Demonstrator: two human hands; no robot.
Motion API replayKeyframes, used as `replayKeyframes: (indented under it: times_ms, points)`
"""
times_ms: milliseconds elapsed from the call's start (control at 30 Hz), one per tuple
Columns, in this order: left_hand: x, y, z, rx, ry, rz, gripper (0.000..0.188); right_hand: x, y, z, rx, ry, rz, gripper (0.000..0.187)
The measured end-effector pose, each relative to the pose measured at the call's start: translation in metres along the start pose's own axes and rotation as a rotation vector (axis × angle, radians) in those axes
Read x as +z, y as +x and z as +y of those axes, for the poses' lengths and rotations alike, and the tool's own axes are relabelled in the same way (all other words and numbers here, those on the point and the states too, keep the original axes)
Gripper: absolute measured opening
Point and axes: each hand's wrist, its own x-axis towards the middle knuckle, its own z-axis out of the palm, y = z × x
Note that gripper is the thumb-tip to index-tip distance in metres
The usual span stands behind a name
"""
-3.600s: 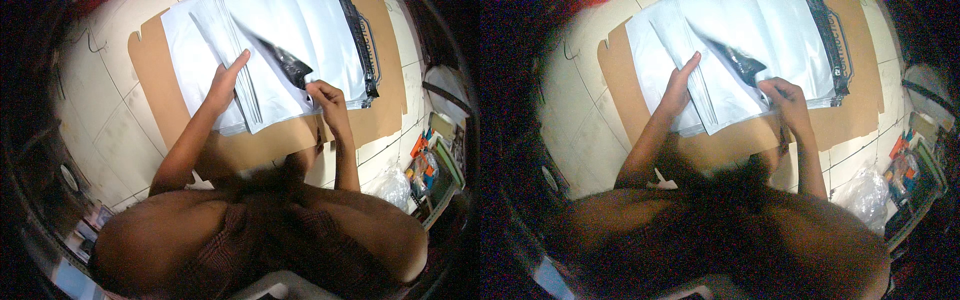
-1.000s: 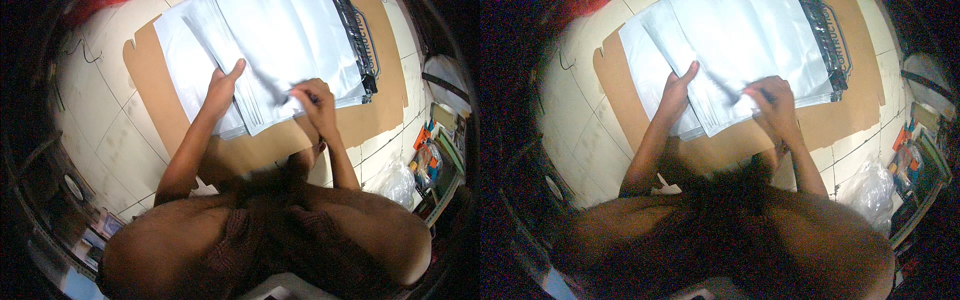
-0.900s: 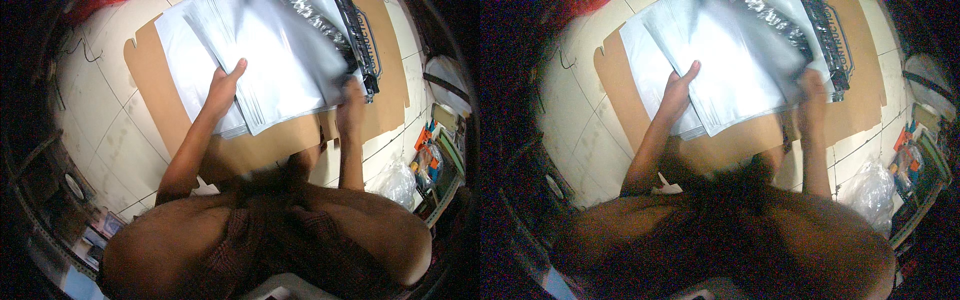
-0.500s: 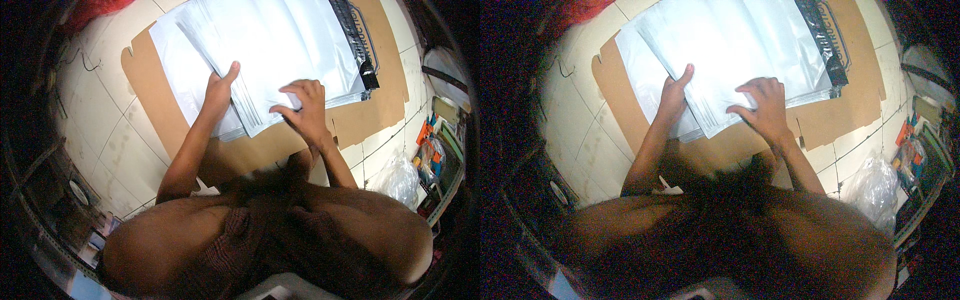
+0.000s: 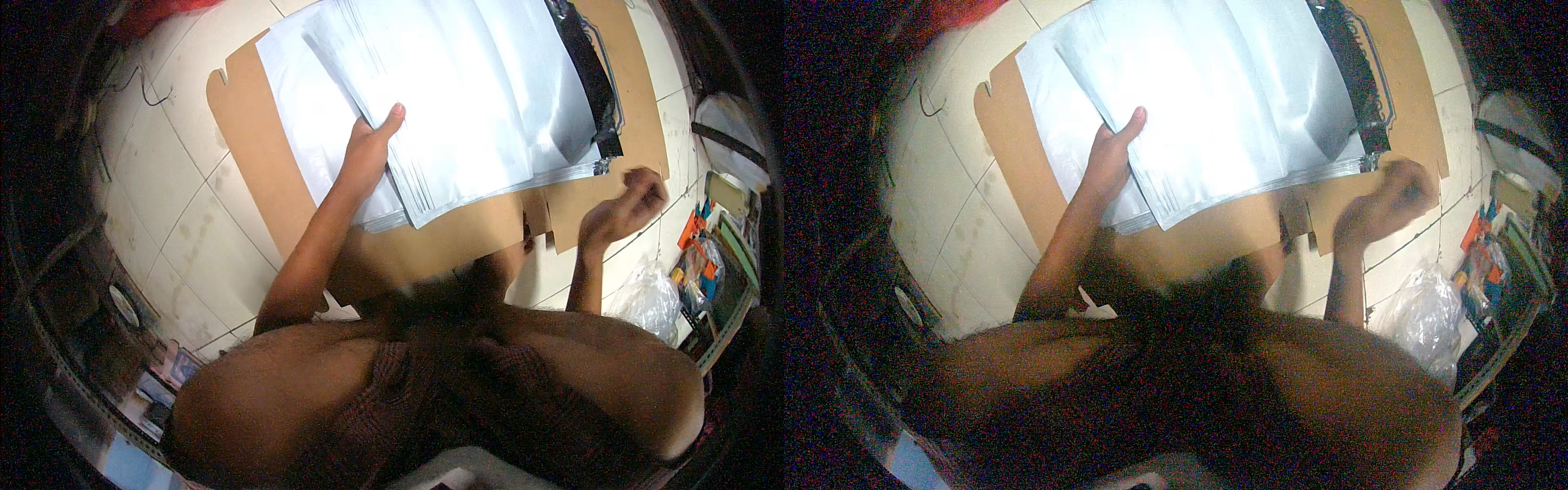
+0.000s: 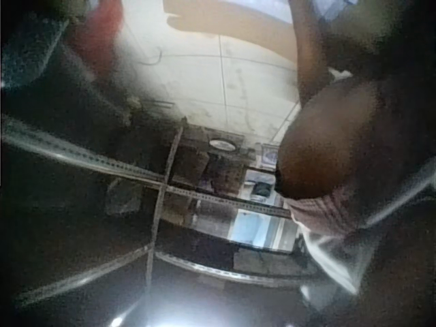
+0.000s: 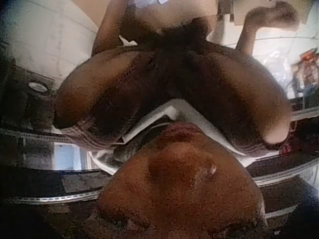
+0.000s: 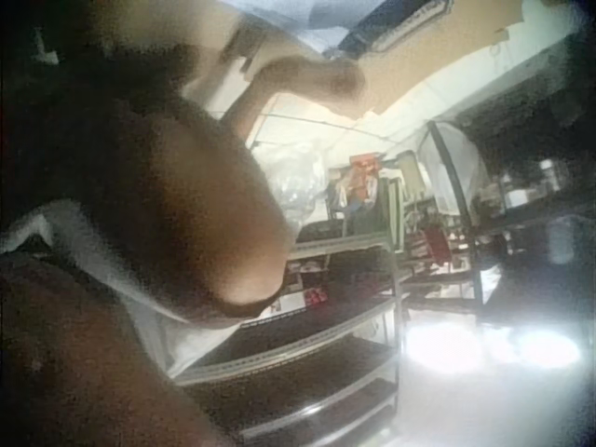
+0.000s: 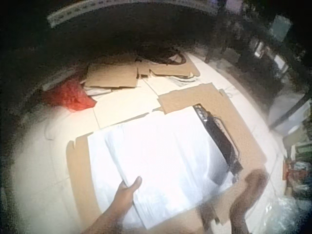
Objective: The person sits on the floor and separates a stack of white poly mailers one by one, placing each separated mailer into a growing pile. The person handles the mailers by hand without using tools.
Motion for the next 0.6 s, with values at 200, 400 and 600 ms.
replayKeyframes:
  times_ms: [200,400,600]
  points:
    - [0.006,-0.001,0.004,-0.035,-0.087,-0.039,0.06,0.066,-0.065,-0.05,-0.235,-0.171,-0.98,0.032]
    - [0.004,-0.002,0.004,-0.035,-0.067,-0.026,0.057,0.063,-0.067,-0.038,-0.172,-0.129,-0.943,0.011]
    - [-0.001,-0.004,0.004,-0.026,-0.052,-0.029,0.058,0.009,-0.027,0.044,0.322,-0.372,-0.631,0.017]
